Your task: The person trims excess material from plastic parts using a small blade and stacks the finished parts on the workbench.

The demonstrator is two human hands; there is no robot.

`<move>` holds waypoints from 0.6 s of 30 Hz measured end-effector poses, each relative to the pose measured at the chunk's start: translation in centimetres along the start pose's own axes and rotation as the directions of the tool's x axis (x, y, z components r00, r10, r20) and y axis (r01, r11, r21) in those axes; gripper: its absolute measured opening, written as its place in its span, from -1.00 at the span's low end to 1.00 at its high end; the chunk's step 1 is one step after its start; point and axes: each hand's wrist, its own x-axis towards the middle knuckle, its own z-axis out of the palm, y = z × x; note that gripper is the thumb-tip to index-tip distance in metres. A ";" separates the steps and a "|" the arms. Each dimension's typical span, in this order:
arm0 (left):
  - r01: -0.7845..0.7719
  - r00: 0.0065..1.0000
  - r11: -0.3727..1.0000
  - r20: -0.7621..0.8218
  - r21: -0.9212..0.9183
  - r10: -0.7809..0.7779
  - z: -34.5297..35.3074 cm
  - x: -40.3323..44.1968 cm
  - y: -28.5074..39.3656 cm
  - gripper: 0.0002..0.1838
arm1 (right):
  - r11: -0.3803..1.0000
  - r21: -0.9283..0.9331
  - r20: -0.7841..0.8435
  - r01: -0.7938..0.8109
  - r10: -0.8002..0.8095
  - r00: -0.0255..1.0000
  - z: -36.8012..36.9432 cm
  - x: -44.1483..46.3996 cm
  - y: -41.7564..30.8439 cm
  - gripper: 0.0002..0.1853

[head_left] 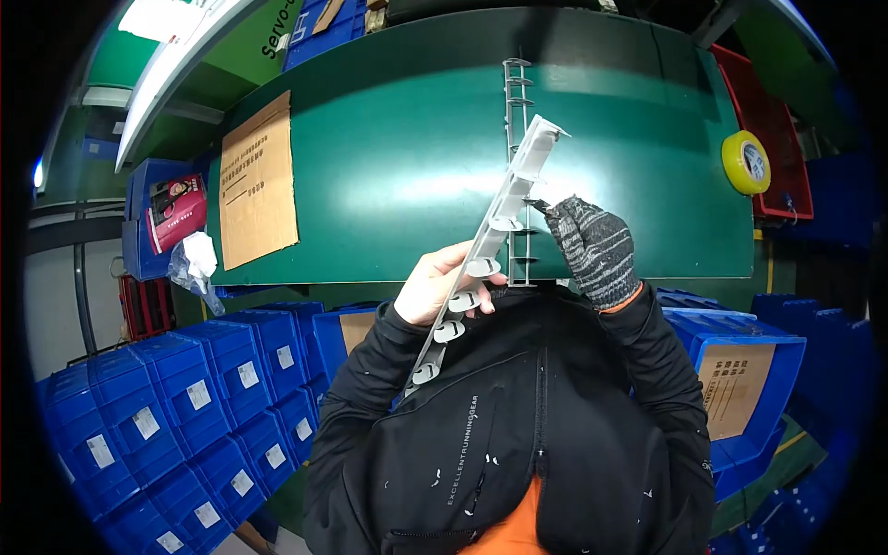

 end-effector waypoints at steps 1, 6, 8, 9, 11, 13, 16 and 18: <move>0.022 1.000 1.000 -0.018 0.002 -0.022 0.1 0.0 0.1 -0.55 | 1.000 0.021 -0.036 0.013 -0.012 0.999 0.2 -0.1 0.2 -0.83; 0.021 0.998 1.000 -0.057 -0.008 -0.021 0.6 0.3 0.1 -0.73 | 0.995 0.101 -0.101 0.017 -0.007 0.995 -0.3 -0.3 -0.2 -0.82; 0.024 0.998 1.000 -0.059 -0.003 -0.024 0.6 0.3 0.2 -0.73 | 0.998 0.061 -0.086 -0.031 0.036 0.996 -0.5 -0.3 -0.1 -0.81; 0.037 0.999 0.999 -0.025 0.002 -0.037 0.6 0.3 0.2 -0.63 | 0.999 0.028 -0.096 -0.019 0.022 0.995 -0.4 -0.2 0.1 -0.80; 0.051 0.999 0.999 0.011 0.005 -0.051 0.7 0.4 0.3 -0.53 | 1.000 -0.019 -0.030 -0.008 0.008 1.000 -0.3 -0.3 0.6 -0.79; 0.035 0.999 0.999 0.011 0.014 -0.035 0.9 0.5 0.4 -0.53 | 0.999 0.024 0.024 -0.035 0.034 0.999 0.0 -0.8 0.7 -0.78; 0.018 0.999 1.000 0.030 -0.013 -0.017 0.6 0.6 0.0 -0.54 | 0.980 0.186 0.103 -0.066 0.048 0.994 -0.6 -0.7 0.2 -0.78; 0.034 0.999 0.998 0.011 -0.046 -0.033 0.8 0.7 0.3 -0.54 | 0.903 0.377 -0.037 -0.205 0.236 0.971 -0.5 -1.2 -0.1 -0.82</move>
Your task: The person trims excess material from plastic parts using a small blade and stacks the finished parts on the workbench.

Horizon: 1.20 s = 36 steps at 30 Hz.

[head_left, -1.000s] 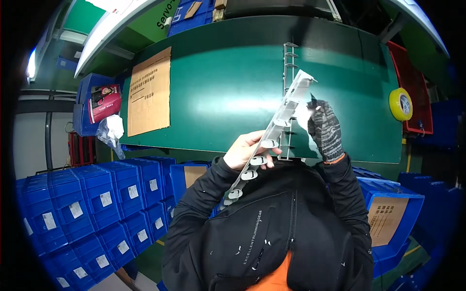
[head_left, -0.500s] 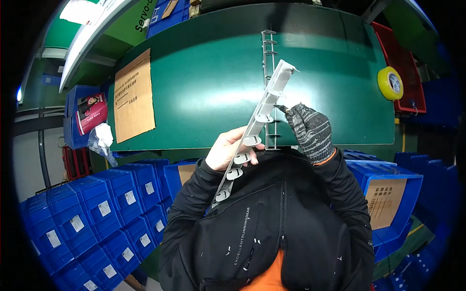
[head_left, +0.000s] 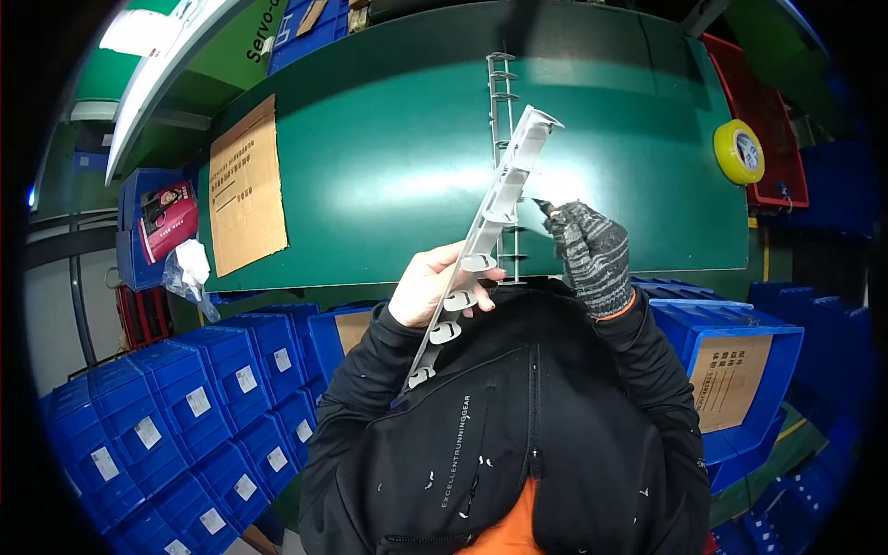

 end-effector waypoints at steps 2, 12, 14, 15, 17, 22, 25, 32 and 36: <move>0.010 1.000 0.999 -0.026 -0.031 -0.011 0.1 0.1 0.0 -0.55 | 1.000 -0.014 0.014 0.003 -0.003 1.000 0.0 -0.3 -0.1 -0.83; -0.055 0.998 0.998 -0.027 0.017 0.055 0.3 0.5 0.2 -0.22 | 0.949 -0.298 0.071 0.098 -0.080 0.994 1.0 -0.2 -1.2 -0.86; -0.055 0.998 0.998 -0.030 0.014 0.056 0.3 0.7 0.1 -0.22 | 0.953 -0.289 0.081 0.090 -0.069 0.994 1.3 -0.3 -1.3 -0.86; -0.058 0.998 0.998 -0.033 0.013 0.059 0.3 0.7 0.0 -0.23 | 0.956 -0.280 0.090 0.084 -0.061 0.994 1.4 -0.3 -1.3 -0.86; -0.051 0.998 0.999 -0.027 0.004 0.051 0.2 0.7 -0.1 -0.24 | 0.954 -0.290 0.094 0.081 -0.056 0.994 1.7 -0.4 -1.0 -0.86; -0.031 0.999 0.999 -0.024 -0.008 0.030 -0.1 0.8 -0.3 -0.26 | 0.952 -0.299 0.026 0.057 -0.052 0.998 0.7 0.2 -0.4 -0.85; -0.013 1.000 0.999 -0.003 -0.050 0.013 -0.4 0.6 -0.3 -0.27 | 0.991 -0.130 0.067 0.026 -0.017 0.998 -0.2 0.0 0.4 -0.83; 0.203 0.962 0.885 0.252 -0.419 -0.101 -0.7 2.2 -1.6 -0.57 | 0.413 0.830 0.337 -0.375 0.165 0.927 2.5 0.4 2.6 -0.54; 0.185 0.958 0.961 0.257 -0.206 -0.130 -0.7 1.6 0.0 -0.39 | 0.264 0.921 0.214 -0.287 0.274 0.938 1.0 2.9 -0.2 -0.67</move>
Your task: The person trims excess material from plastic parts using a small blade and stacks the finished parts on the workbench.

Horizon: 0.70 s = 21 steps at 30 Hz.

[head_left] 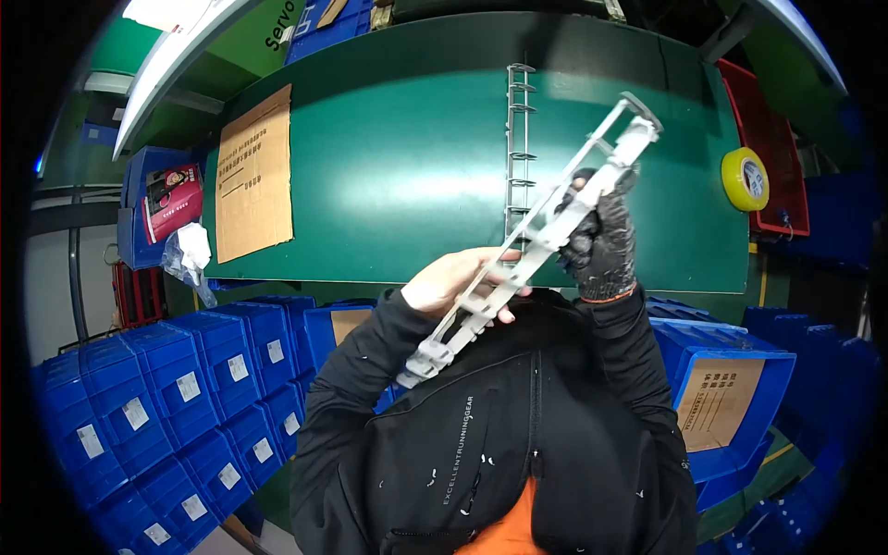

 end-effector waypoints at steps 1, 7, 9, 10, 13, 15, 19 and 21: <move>-0.065 0.998 0.992 0.024 0.111 0.062 -0.9 -0.8 0.2 -0.41 | 0.996 0.033 -0.031 0.081 -0.080 0.996 -0.4 0.7 -0.8 -0.68; 0.025 0.995 0.861 -0.094 0.509 0.027 0.3 -2.4 1.9 -0.59 | 0.973 -0.013 0.067 0.231 -0.229 0.971 1.5 2.0 -2.5 -0.53; 0.018 0.992 0.871 -0.119 0.491 0.047 0.3 -2.6 2.2 -0.58 | 0.970 -0.034 -0.036 0.240 -0.241 0.970 -1.4 2.6 -2.1 -0.53; 0.010 0.991 0.872 -0.122 0.489 0.057 0.3 -2.7 2.3 -0.58 | 0.959 -0.134 -0.093 0.248 -0.261 0.961 -2.1 2.2 -1.7 -0.54; 0.055 0.994 0.922 -0.111 0.383 -0.014 0.9 -2.9 2.6 -0.52 | 0.734 -0.662 0.032 0.152 -0.175 0.984 -2.0 -0.6 -0.4 -0.69; 0.065 0.994 0.914 -0.110 0.401 -0.022 0.8 -2.7 2.6 -0.52 | 0.617 -0.770 0.098 0.165 -0.141 0.985 -2.3 -1.0 0.5 -0.73; 0.095 0.994 0.902 -0.097 0.421 -0.059 1.2 -2.5 2.6 -0.51 | 0.553 -0.783 0.087 0.284 -0.355 0.931 -2.6 -0.6 0.5 -0.82; 0.099 0.994 0.902 -0.088 0.421 -0.068 1.3 -2.4 2.7 -0.51 | 0.526 -0.797 0.091 0.296 -0.379 0.921 -2.5 -0.7 0.5 -0.83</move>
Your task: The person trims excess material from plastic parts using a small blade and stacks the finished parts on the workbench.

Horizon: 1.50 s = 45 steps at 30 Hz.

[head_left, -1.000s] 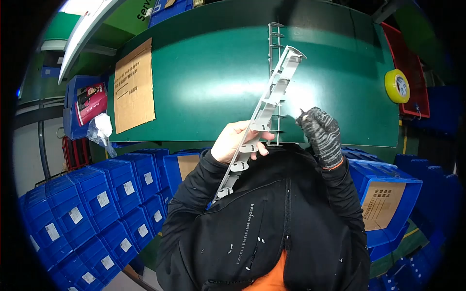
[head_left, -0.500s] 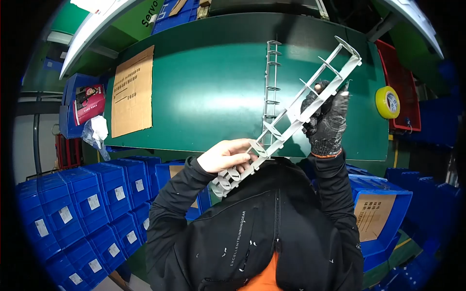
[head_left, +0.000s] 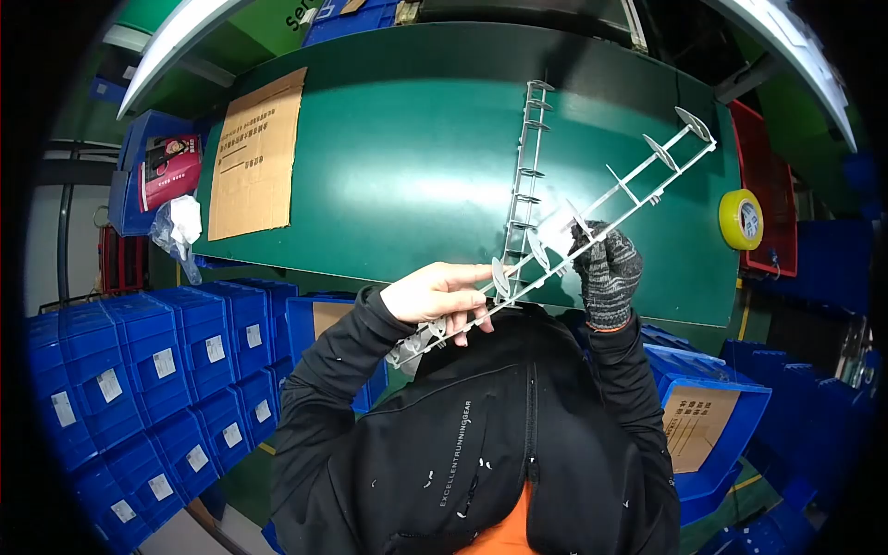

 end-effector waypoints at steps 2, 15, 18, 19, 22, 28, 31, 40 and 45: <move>0.007 1.000 1.000 0.028 -0.027 -0.007 -0.1 0.1 -0.1 -0.52 | 0.997 -0.073 0.019 0.026 -0.025 1.000 0.0 -0.1 -0.2 -0.87; -0.195 0.977 0.974 -0.111 -0.117 0.182 -0.9 2.1 -2.4 -0.83 | 0.797 0.227 0.187 -0.560 0.529 0.828 -0.5 -1.1 -0.5 -0.75; -0.245 0.962 0.967 -0.139 -0.071 0.234 -1.1 2.7 -3.0 -0.86 | 0.851 0.323 -0.018 -0.415 0.444 0.896 -0.4 -1.4 0.6 -0.77; -0.292 0.951 0.953 -0.136 -0.083 0.279 -0.8 2.8 -2.9 -0.86 | 0.871 0.288 -0.035 -0.398 0.425 0.904 -0.5 -1.4 0.2 -0.78; -0.281 0.949 0.959 -0.140 0.030 0.282 -0.3 3.3 -3.1 -0.85 | 0.975 -0.168 0.231 -0.143 0.180 0.956 0.0 -1.5 -2.0 -0.84; -0.339 0.750 0.675 -0.245 0.656 0.615 0.9 3.7 -3.1 -0.83 | 0.826 -0.539 0.149 0.163 -0.097 0.984 0.8 -0.4 -2.2 -0.89; -0.309 0.719 0.633 -0.261 0.710 0.644 1.3 3.7 -3.1 -0.81 | 0.811 -0.559 0.129 0.170 -0.118 0.985 0.9 -0.5 -2.1 -0.89; -0.183 0.657 0.458 -0.239 0.870 0.715 1.9 3.5 -2.5 -0.78 | 0.808 -0.567 0.105 0.164 -0.127 0.986 0.7 -0.3 -1.8 -0.89; -0.119 0.586 0.393 -0.255 0.912 0.769 2.0 4.4 -3.1 -0.79 | 0.729 -0.532 0.373 0.431 -0.254 0.892 0.9 -1.0 -0.8 -0.87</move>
